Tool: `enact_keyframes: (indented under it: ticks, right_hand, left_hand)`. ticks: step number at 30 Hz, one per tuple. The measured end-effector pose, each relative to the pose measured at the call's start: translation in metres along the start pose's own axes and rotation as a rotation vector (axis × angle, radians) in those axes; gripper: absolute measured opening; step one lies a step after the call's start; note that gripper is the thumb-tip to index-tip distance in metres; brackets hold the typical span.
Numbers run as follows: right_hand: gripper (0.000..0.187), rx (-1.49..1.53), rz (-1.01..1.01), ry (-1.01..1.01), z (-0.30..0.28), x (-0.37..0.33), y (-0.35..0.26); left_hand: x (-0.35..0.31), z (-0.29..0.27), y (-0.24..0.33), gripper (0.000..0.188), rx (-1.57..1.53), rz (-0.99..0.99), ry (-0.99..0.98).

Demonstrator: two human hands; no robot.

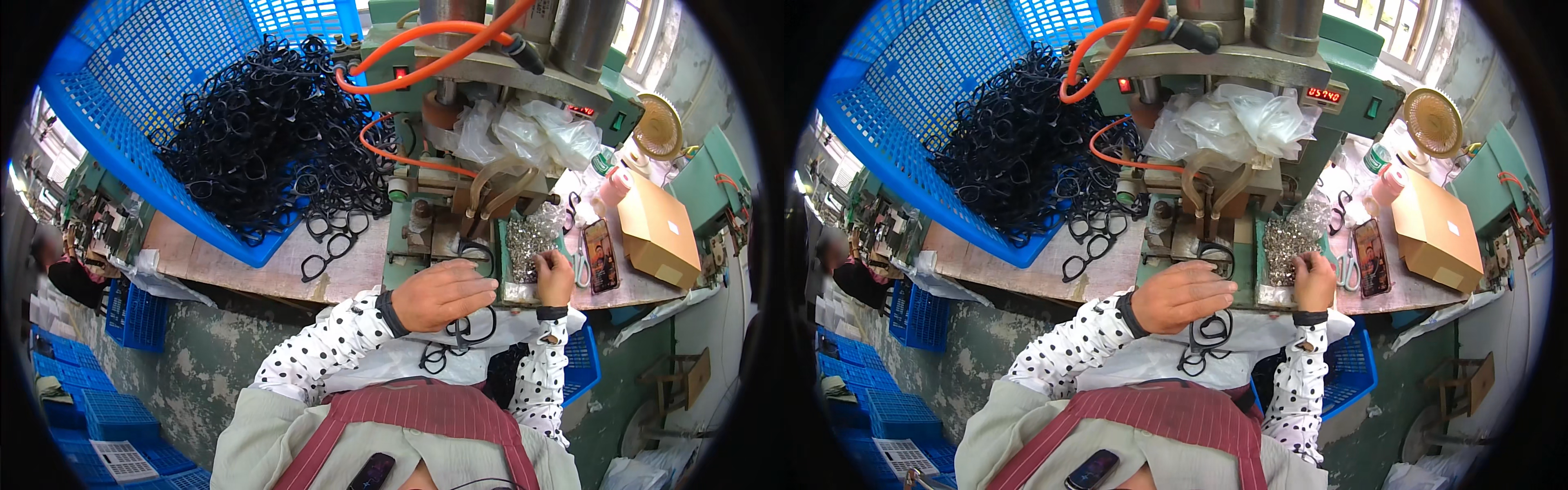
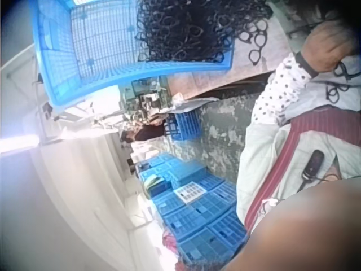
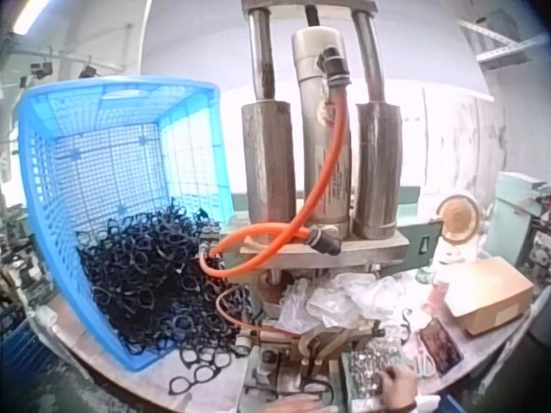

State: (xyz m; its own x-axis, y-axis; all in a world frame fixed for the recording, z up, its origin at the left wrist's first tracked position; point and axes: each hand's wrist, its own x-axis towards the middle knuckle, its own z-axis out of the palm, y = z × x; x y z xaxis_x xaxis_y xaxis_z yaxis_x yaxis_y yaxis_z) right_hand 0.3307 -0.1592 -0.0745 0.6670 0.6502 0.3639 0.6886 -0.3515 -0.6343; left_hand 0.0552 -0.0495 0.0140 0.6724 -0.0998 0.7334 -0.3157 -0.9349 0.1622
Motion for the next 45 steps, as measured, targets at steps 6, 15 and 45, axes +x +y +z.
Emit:
enact_keyframes:
  ticks: [6,15,45]
  right_hand:
    - [0.01,0.278,0.043,0.163,0.007,-0.001,-0.001]
    - [0.01,0.037,-0.102,0.296,0.014,-0.005,-0.006]
    - [0.017,0.828,0.055,-0.215,-0.017,-0.015,-0.163]
  left_hand:
    - [-0.027,-0.03,-0.022,0.039,0.272,0.009,0.107]
    - [-0.123,-0.057,-0.162,0.033,0.929,-0.79,-0.345]
    - [-0.031,-0.06,-0.015,0.019,0.272,-0.427,0.442]
